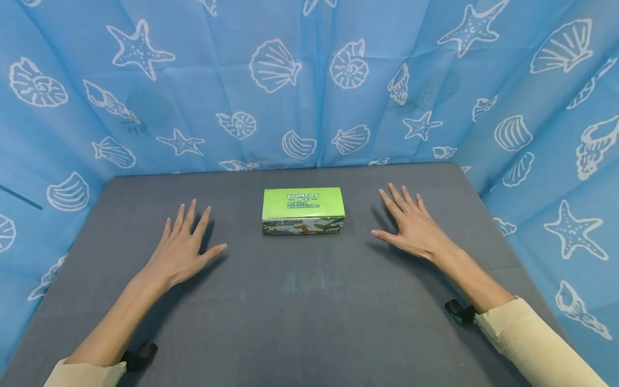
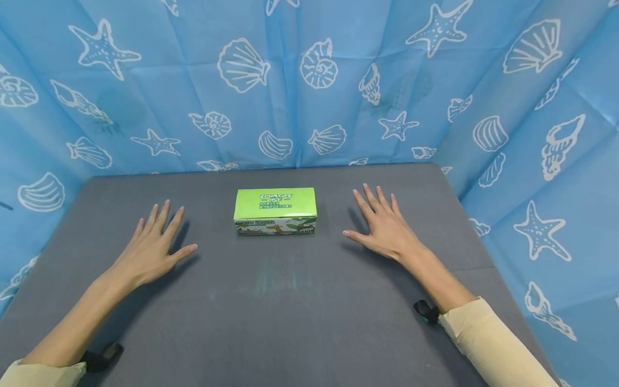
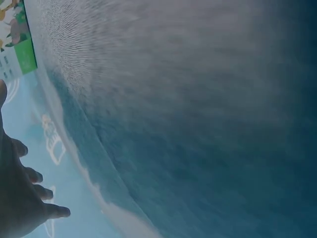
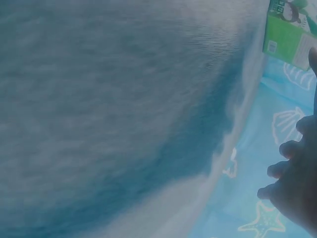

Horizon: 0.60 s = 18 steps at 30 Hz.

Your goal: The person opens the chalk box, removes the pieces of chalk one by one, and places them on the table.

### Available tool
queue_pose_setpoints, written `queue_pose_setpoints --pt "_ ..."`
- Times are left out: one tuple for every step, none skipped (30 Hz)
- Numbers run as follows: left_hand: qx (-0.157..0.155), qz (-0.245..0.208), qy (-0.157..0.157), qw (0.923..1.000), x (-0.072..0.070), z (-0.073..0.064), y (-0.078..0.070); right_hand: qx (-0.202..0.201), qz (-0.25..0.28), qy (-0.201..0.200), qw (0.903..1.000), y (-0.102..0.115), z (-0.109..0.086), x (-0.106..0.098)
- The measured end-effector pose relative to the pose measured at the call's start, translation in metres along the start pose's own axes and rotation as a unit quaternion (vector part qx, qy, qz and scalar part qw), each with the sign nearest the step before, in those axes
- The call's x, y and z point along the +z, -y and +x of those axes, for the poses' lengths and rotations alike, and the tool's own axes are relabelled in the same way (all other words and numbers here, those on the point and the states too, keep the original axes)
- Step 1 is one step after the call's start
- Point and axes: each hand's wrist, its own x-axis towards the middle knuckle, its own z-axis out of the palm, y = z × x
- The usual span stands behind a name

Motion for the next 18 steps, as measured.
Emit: queue_pose_setpoints --pt "0.001 0.000 0.004 1.0000 0.000 0.003 -0.001 -0.004 0.004 -0.002 1.0000 0.002 0.002 -0.001" --pt "0.000 -0.001 0.009 1.0000 0.000 0.007 -0.003 -0.010 0.008 -0.007 0.9999 0.003 0.004 -0.002" --pt "0.001 -0.001 0.013 0.9999 0.001 0.010 -0.004 -0.017 0.012 -0.011 0.9997 0.004 0.006 -0.002" --pt "0.001 0.002 0.016 0.9999 0.001 0.013 -0.005 -0.024 0.017 -0.014 0.9995 0.006 0.008 -0.004" --pt "0.003 0.004 0.018 0.9998 0.000 0.016 -0.006 -0.032 0.021 -0.018 0.9991 0.008 0.010 -0.005" --pt "0.006 0.003 0.020 0.9998 0.000 0.018 -0.007 -0.039 0.026 -0.020 0.9987 0.010 0.011 -0.006" --pt "0.009 0.002 0.020 0.9997 0.000 0.021 -0.008 -0.045 0.031 -0.023 0.9982 0.011 0.013 -0.007" --pt "0.014 0.000 0.020 0.9997 0.000 0.023 -0.009 -0.052 0.034 -0.026 0.9977 0.013 0.015 -0.008" --pt "0.018 -0.002 0.019 0.9997 0.000 0.026 -0.010 -0.058 0.037 -0.028 0.9972 0.015 0.016 -0.008" --pt "0.022 -0.004 0.018 0.9996 -0.001 0.028 -0.011 -0.064 0.041 -0.030 0.9967 0.017 0.018 -0.009" --pt "0.026 -0.006 0.018 0.9995 -0.001 0.030 -0.013 -0.069 0.044 -0.031 0.9962 0.018 0.019 -0.010" --pt "0.030 -0.011 0.017 0.9993 -0.001 0.032 -0.014 -0.074 0.048 -0.032 0.9956 0.020 0.021 -0.011" --pt "0.033 -0.016 0.015 0.9992 -0.001 0.034 -0.015 -0.077 0.054 -0.033 0.9951 0.021 0.022 -0.011" --pt "0.037 -0.021 0.013 0.9990 0.000 0.036 -0.017 -0.080 0.059 -0.033 0.9945 0.023 0.023 -0.012" --pt "0.039 -0.028 0.012 0.9988 0.000 0.037 -0.018 -0.082 0.065 -0.033 0.9939 0.024 0.025 -0.013" --pt "0.041 -0.035 0.010 0.9985 0.000 0.039 -0.020 -0.085 0.070 -0.033 0.9933 0.026 0.026 -0.014" --pt "0.042 -0.043 0.009 0.9982 0.001 0.040 -0.021 -0.088 0.076 -0.034 0.9926 0.027 0.028 -0.014" --pt "0.043 -0.053 0.008 0.9976 0.001 0.042 -0.022 -0.091 0.082 -0.036 0.9918 0.029 0.029 -0.015"
